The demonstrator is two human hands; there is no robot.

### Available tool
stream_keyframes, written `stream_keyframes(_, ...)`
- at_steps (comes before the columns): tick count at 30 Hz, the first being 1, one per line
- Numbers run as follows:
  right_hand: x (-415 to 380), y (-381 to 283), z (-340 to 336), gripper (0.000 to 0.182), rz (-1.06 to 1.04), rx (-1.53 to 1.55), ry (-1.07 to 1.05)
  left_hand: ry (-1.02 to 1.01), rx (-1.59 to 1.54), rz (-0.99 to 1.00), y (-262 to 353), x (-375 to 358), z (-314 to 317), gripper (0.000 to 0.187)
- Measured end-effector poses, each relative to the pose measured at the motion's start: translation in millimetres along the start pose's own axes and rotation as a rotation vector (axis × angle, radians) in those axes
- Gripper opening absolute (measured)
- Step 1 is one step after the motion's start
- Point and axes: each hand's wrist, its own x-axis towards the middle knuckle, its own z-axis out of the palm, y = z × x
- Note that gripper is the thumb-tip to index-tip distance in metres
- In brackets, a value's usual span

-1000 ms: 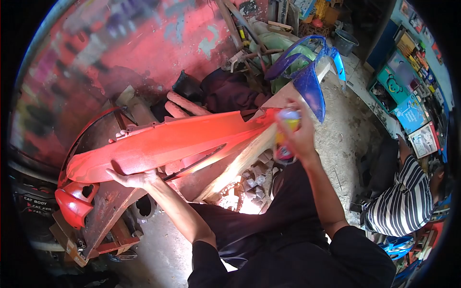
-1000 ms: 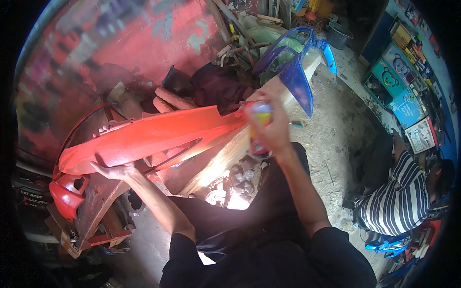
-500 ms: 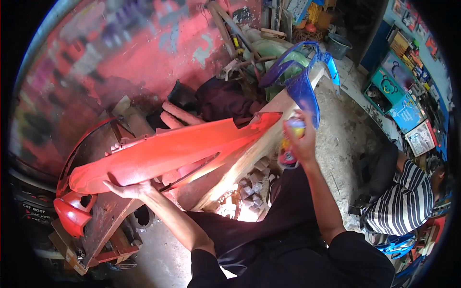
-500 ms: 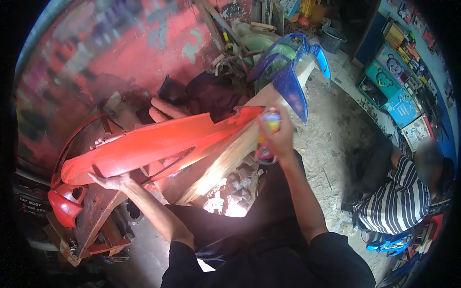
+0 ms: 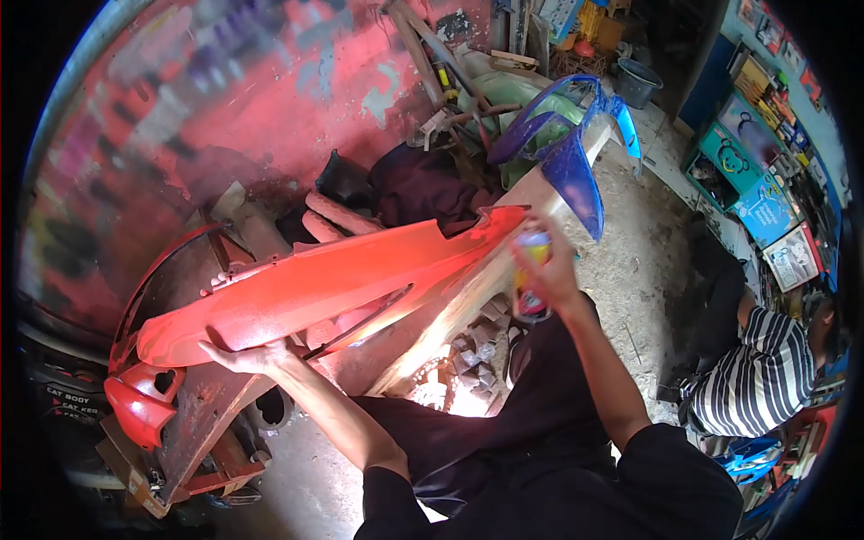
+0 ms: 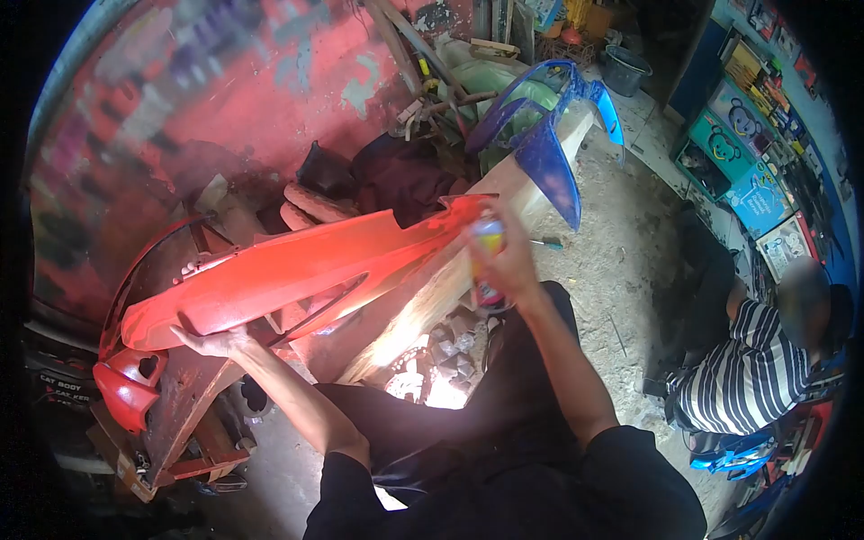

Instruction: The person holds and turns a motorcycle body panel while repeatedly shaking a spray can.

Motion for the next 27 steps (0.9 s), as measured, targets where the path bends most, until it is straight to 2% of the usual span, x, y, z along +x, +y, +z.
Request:
stream_keyframes(1, 9.4, 5.9, -11.9, 0.039, 0.072, 0.016, 0.080, 0.002, -0.002, 0.003, -0.2, -0.3, 1.0, 0.071)
stream_keyframes(2, 17.9, 10.3, -23.5, 0.039, 0.070, 0.014, 0.078, 0.076, 0.045, 0.044, 0.8, -0.6, 2.8, 0.070)
stream_keyframes(4, 30.9, 14.5, -40.2, 0.039, 0.026, -0.037, 0.249, 0.151, 0.088, 0.086, 0.4, 1.0, 2.2, 0.070)
stream_keyframes(5, 29.8, 15.8, -39.9, 0.039, 0.023, -0.040, 0.250, 0.099, 0.067, 0.075, 0.2, 2.9, 0.5, 0.069)
stream_keyframes(7, 15.6, 17.5, -33.0, 0.038, 0.129, 0.101, 0.083, 0.046, 0.045, 0.061, 2.6, 4.7, -5.4, 0.068)
stream_keyframes(8, 5.9, 18.6, -22.4, 0.038, 0.007, -0.048, -0.024, -0.020, -0.030, 0.013, 2.3, 6.3, -9.9, 0.069)
stream_keyframes(10, -17.8, -1.1, 3.7, 0.039, -0.100, -0.102, -0.132, -0.084, -0.106, -0.035, 0.1, 5.1, -11.2, 0.069)
stream_keyframes(13, -22.8, -13.1, 17.4, 0.041, -0.159, -0.013, -0.068, -0.047, -0.011, -0.025, 0.1, 1.6, -1.8, 0.070)
stream_keyframes(14, -15.6, -16.1, 9.3, 0.044, -0.177, -0.029, -0.010, 0.029, 0.033, -0.003, -0.8, -1.4, 1.8, 0.071)
stream_keyframes(15, -8.7, -13.5, 1.2, 0.046, -0.056, 0.011, 0.059, 0.106, 0.077, 0.021, 0.2, -3.0, 4.3, 0.072)
stream_keyframes(16, 0.0, -9.0, -8.8, 0.048, 0.061, 0.050, 0.127, 0.106, 0.079, 0.027, 1.6, -0.9, 1.7, 0.072)
stream_keyframes(18, 19.4, 7.1, -34.5, 0.046, 0.029, -0.097, 0.248, -0.094, -0.053, -0.048, 2.1, 4.6, -9.3, 0.073)
stream_keyframes(21, 32.1, 2.5, -50.9, 0.045, 0.032, -0.028, 0.307, -0.069, -0.144, -0.077, 1.0, 6.4, -15.6, 0.073)
stream_keyframes(23, 27.2, 0.8, -39.6, 0.047, -0.013, -0.028, 0.318, -0.049, -0.134, -0.083, -1.4, 5.0, -14.0, 0.072)
stream_keyframes(25, 12.6, -16.7, -17.8, 0.048, -0.055, -0.030, 0.178, -0.111, -0.194, -0.142, -6.4, 7.1, -19.7, 0.073)
stream_keyframes(26, 6.3, -14.3, -8.9, 0.048, -0.048, -0.024, 0.183, -0.116, -0.186, -0.145, -8.3, 8.5, -22.0, 0.073)
stream_keyframes(27, -0.2, -6.7, 1.2, 0.046, -0.023, -0.039, 0.105, -0.025, -0.114, -0.109, -11.1, 8.1, -22.4, 0.073)
